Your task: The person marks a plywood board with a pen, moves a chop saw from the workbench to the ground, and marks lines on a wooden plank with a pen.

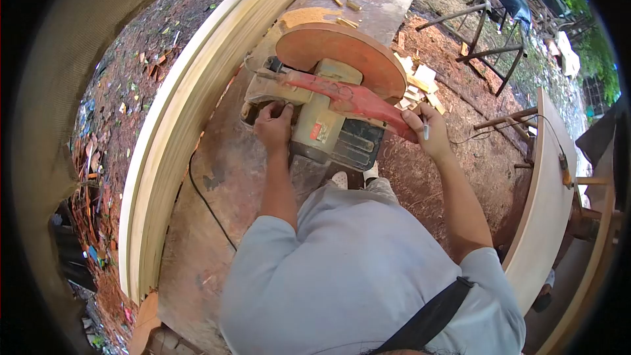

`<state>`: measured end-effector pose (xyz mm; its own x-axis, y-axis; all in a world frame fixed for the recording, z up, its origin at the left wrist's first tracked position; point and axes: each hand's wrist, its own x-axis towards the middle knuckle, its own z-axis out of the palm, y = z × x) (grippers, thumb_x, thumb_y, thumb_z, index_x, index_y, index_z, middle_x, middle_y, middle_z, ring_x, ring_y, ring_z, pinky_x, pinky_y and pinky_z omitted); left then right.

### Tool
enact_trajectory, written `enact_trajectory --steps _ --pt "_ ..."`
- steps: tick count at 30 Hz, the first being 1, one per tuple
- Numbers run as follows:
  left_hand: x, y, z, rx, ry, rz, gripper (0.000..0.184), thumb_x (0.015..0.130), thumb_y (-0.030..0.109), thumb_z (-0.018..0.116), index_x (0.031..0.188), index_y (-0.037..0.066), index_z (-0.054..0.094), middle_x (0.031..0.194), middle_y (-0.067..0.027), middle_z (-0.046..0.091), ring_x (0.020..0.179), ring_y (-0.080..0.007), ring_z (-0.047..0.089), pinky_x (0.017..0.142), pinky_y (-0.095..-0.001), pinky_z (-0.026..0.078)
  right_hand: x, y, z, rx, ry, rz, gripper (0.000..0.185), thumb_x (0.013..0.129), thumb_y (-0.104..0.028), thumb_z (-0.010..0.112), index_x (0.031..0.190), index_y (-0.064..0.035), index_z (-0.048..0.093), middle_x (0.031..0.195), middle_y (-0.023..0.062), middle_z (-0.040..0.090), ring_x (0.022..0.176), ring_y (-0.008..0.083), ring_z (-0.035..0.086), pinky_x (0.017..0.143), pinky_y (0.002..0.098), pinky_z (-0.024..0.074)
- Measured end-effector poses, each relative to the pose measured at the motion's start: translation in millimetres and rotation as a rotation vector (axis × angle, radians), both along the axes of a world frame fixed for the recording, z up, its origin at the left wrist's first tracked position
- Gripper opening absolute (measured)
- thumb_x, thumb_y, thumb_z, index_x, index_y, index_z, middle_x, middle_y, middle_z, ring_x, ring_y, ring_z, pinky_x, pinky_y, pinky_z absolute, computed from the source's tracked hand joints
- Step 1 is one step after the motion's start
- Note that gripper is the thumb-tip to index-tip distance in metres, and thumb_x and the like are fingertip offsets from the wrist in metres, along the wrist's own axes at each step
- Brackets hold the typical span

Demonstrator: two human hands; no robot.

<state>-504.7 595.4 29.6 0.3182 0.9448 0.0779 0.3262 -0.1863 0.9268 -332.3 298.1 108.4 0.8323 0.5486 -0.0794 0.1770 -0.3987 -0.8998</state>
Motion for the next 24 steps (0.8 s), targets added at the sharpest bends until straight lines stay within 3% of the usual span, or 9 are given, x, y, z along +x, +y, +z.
enact_trajectory --steps 2,9,12,14,15,17,19,21,24 --pt "-1 1 1 0.019 0.034 -0.018 0.033 0.074 0.019 0.08 0.097 -0.004 0.072 0.087 -0.0142 0.074 0.079 -0.0196 0.07 0.077 -0.0319 0.055 -2 4 8 0.027 0.096 -0.039 0.04 0.087 -0.038 0.074 0.078 -0.0021 0.059 0.068 0.0012 0.055 0.062 0.0085 0.05 0.054 0.0267 0.0428" --pt "-8 10 -41 0.07 -0.069 -0.062 0.03 0.077 0.017 0.079 0.098 -0.003 0.071 0.085 -0.0108 0.073 0.078 -0.0165 0.07 0.076 -0.0303 0.054 -1 17 45 -0.03 -0.026 0.017 0.037 0.088 -0.033 0.075 0.079 -0.001 0.059 0.067 0.0017 0.057 0.058 0.0083 0.055 0.049 0.025 0.0457" --pt "-1 9 -74 0.122 -0.308 -0.092 0.027 0.082 0.014 0.077 0.103 -0.002 0.069 0.086 -0.008 0.073 0.079 -0.0129 0.068 0.074 -0.0271 0.053 -9 30 79 -0.032 -0.042 0.034 0.034 0.088 -0.029 0.075 0.079 -0.0003 0.058 0.069 0.0028 0.059 0.06 0.0086 0.057 0.05 0.024 0.0475" --pt "-2 14 -85 -0.224 -0.46 -0.114 0.026 0.084 0.011 0.075 0.106 0.0 0.067 0.09 -0.006 0.072 0.08 -0.0097 0.066 0.073 -0.0245 0.052 -13 42 93 0.055 0.13 0.004 0.032 0.089 -0.026 0.075 0.081 0.0002 0.059 0.071 0.0032 0.06 0.062 0.0082 0.057 0.051 0.0239 0.0486" --pt "-5 14 -75 -0.219 -0.466 -0.08 0.026 0.084 0.011 0.075 0.106 0.0 0.067 0.09 -0.006 0.072 0.08 -0.0097 0.066 0.073 -0.0245 0.052 -9 42 87 0.05 0.13 0.039 0.032 0.089 -0.026 0.075 0.081 0.0002 0.059 0.071 0.0032 0.06 0.062 0.0082 0.057 0.051 0.0239 0.0486" --pt "-11 13 -59 -0.109 -0.409 -0.149 0.027 0.084 0.013 0.076 0.106 0.001 0.067 0.092 -0.0062 0.071 0.082 -0.0095 0.065 0.074 -0.0249 0.052 -1 35 73 0.009 -0.087 0.059 0.028 0.09 -0.024 0.072 0.083 -0.0006 0.059 0.073 0.0026 0.06 0.066 0.0077 0.057 0.05 0.0246 0.0471" --pt "-37 30 -64 -0.009 -0.257 -0.149 0.031 0.082 0.014 0.078 0.108 0.002 0.066 0.092 -0.0064 0.069 0.086 -0.0109 0.064 0.076 -0.026 0.051 1 28 67 0.065 -0.021 0.11 0.026 0.092 -0.025 0.068 0.086 -0.0016 0.059 0.076 0.0025 0.06 0.068 0.0075 0.057 0.049 0.0268 0.0452" --pt "-76 50 -65 0.481 0.064 0.043 0.037 0.078 0.014 0.08 0.11 0.004 0.065 0.097 -0.0103 0.068 0.09 -0.0181 0.063 0.08 -0.0316 0.051 7 15 60 0.149 -0.074 0.116 0.028 0.095 -0.03 0.063 0.088 -0.003 0.059 0.079 0.003 0.06 0.07 0.0087 0.057 0.05 0.0291 0.0468" --pt "-171 79 -73 0.507 0.391 0.554 0.035 0.079 0.01 0.074 0.112 0.001 0.066 0.1 -0.0134 0.069 0.087 -0.025 0.066 0.08 -0.0331 0.051 3 -2 48 0.36 0.212 -0.065 0.03 0.097 -0.034 0.057 0.097 -0.0042 0.058 0.087 0.0063 0.062 0.078 0.0138 0.061 0.061 0.0293 0.0511"
